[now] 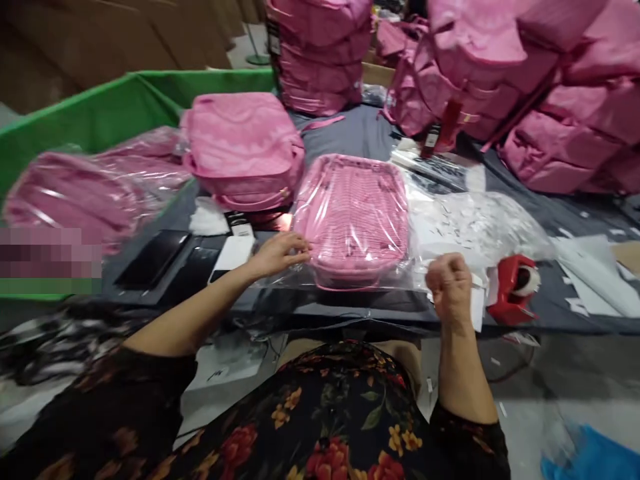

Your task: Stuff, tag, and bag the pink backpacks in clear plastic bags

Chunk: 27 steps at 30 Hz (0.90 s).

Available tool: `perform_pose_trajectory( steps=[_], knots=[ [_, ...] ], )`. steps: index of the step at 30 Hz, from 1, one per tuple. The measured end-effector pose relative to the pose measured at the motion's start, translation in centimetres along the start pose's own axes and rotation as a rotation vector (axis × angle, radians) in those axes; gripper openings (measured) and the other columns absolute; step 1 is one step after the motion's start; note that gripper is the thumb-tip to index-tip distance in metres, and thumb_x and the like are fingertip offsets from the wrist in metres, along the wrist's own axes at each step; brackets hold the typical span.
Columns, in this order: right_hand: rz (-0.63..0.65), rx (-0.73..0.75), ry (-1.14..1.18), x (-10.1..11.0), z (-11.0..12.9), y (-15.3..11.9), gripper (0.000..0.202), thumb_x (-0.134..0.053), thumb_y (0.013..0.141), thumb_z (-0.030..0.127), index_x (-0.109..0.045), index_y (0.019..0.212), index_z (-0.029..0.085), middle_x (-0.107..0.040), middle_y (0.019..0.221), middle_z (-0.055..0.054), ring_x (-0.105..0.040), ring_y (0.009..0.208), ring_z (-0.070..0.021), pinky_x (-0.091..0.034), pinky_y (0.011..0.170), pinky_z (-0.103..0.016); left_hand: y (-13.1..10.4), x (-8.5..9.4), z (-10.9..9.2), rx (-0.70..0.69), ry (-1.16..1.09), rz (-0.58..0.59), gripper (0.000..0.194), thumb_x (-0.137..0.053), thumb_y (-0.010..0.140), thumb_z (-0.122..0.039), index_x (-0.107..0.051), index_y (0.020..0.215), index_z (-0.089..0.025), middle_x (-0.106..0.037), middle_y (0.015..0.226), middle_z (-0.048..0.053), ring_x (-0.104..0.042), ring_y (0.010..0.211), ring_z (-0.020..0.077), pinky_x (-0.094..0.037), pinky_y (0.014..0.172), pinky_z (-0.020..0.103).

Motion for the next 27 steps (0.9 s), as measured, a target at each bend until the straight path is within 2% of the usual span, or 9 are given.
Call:
perform_pose_trajectory(
  steps=[2, 4, 7, 10, 13, 15, 18, 24, 27],
  knots=[
    [0.450, 0.010, -0.218, -10.2, -0.2, 1.1, 0.036, -0.076, 0.085, 0.045, -0.051, 0.073, 0.023, -0.047, 0.065, 0.006, -0.041, 0.056, -0.0097, -0.036, 0.052, -0.022, 0.1, -0.1, 0.4, -0.004, -0.024, -0.010, 0.016, -0.063, 0.087, -0.035, -0.072, 0.087, -0.022, -0.074, 0.100, 0.004, -0.065, 0.100, 0.0219, -0.043, 0.098, 0.037],
    [0.856, 0.029, -0.462, -18.8, -2.3, 1.1, 0.030, -0.071, 0.090, 0.042, -0.055, 0.075, 0.021, -0.052, 0.069, 0.004, -0.045, 0.062, -0.0110, -0.036, 0.059, -0.025, 0.1, -0.3, 0.4, -0.015, -0.038, -0.011, 0.015, -0.064, 0.087, -0.035, -0.073, 0.090, -0.023, -0.075, 0.103, 0.003, -0.065, 0.103, 0.0221, -0.041, 0.103, 0.038],
    [1.147, 0.050, -0.845, -25.0, -7.2, 2.6, 0.020, -0.070, 0.091, 0.034, -0.059, 0.082, 0.021, -0.055, 0.071, 0.004, -0.046, 0.065, -0.0114, -0.031, 0.063, -0.025, 0.1, -0.6, 0.3, -0.027, -0.020, -0.003, 0.016, -0.065, 0.087, -0.035, -0.074, 0.091, -0.022, -0.075, 0.104, 0.004, -0.064, 0.106, 0.0233, -0.039, 0.106, 0.039],
    [1.160, -0.027, -1.097, -25.1, -10.7, 5.4, 0.030, -0.081, 0.082, 0.036, -0.061, 0.099, 0.021, -0.060, 0.076, 0.004, -0.048, 0.067, -0.0123, -0.028, 0.063, -0.024, 0.1, -0.8, 0.3, -0.029, 0.000, 0.003, 0.017, -0.064, 0.089, -0.034, -0.074, 0.093, -0.021, -0.074, 0.104, 0.006, -0.065, 0.105, 0.0239, -0.040, 0.105, 0.039],
    [0.962, 0.000, -1.178, -22.8, -10.2, 7.4, 0.037, -0.081, 0.083, 0.039, -0.059, 0.107, 0.019, -0.062, 0.078, 0.003, -0.048, 0.066, -0.0130, -0.027, 0.062, -0.025, 0.2, -0.7, 0.3, -0.038, -0.002, -0.005, 0.017, -0.064, 0.090, -0.034, -0.074, 0.095, -0.021, -0.074, 0.103, 0.006, -0.065, 0.103, 0.0235, -0.040, 0.104, 0.039],
    [0.902, 0.082, -1.145, -22.3, -8.8, 6.7, 0.026, -0.073, 0.090, 0.039, -0.060, 0.101, 0.019, -0.064, 0.079, 0.001, -0.049, 0.066, -0.0129, -0.027, 0.062, -0.025, 0.2, -0.7, 0.4, -0.046, -0.009, -0.005, 0.017, -0.064, 0.090, -0.035, -0.074, 0.095, -0.021, -0.073, 0.102, 0.005, -0.064, 0.103, 0.0230, -0.040, 0.104, 0.038],
    [1.005, 0.172, -1.091, -24.0, -8.2, 3.3, 0.022, -0.070, 0.092, 0.041, -0.061, 0.095, 0.020, -0.067, 0.084, -0.001, -0.053, 0.070, -0.0136, -0.026, 0.063, -0.025, 0.2, -0.8, 0.4, -0.056, -0.014, -0.004, 0.017, -0.063, 0.090, -0.035, -0.073, 0.094, -0.021, -0.072, 0.102, 0.005, -0.063, 0.103, 0.0224, -0.041, 0.103, 0.037],
    [1.101, 0.061, -1.257, -26.8, -11.9, 1.0, 0.029, -0.069, 0.092, 0.050, -0.064, 0.088, 0.021, -0.070, 0.083, -0.003, -0.059, 0.075, -0.0182, -0.022, 0.060, -0.027, 0.4, -0.8, 0.4, -0.024, 0.010, 0.019, 0.016, -0.060, 0.086, -0.032, -0.071, 0.087, -0.020, -0.070, 0.092, 0.005, -0.062, 0.096, 0.0229, -0.043, 0.097, 0.037],
    [0.950, 0.143, -1.193, -25.5, -11.0, 1.9, 0.033, -0.069, 0.091, 0.054, -0.066, 0.092, 0.021, -0.072, 0.086, -0.005, -0.062, 0.078, -0.0194, -0.026, 0.061, -0.027, 1.2, 0.0, 1.1, 0.010, -0.080, 0.070, 0.021, -0.065, 0.081, -0.039, -0.070, 0.085, -0.019, -0.069, 0.090, 0.004, -0.063, 0.089, 0.0218, -0.046, 0.086, 0.033]
  ],
)
Point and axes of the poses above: each hand's wrist, its own y-axis towards the middle knuckle, its own x-axis out of the back of the hand, z = x × y, the point moved 10 cm from there along y, towards the middle knuckle
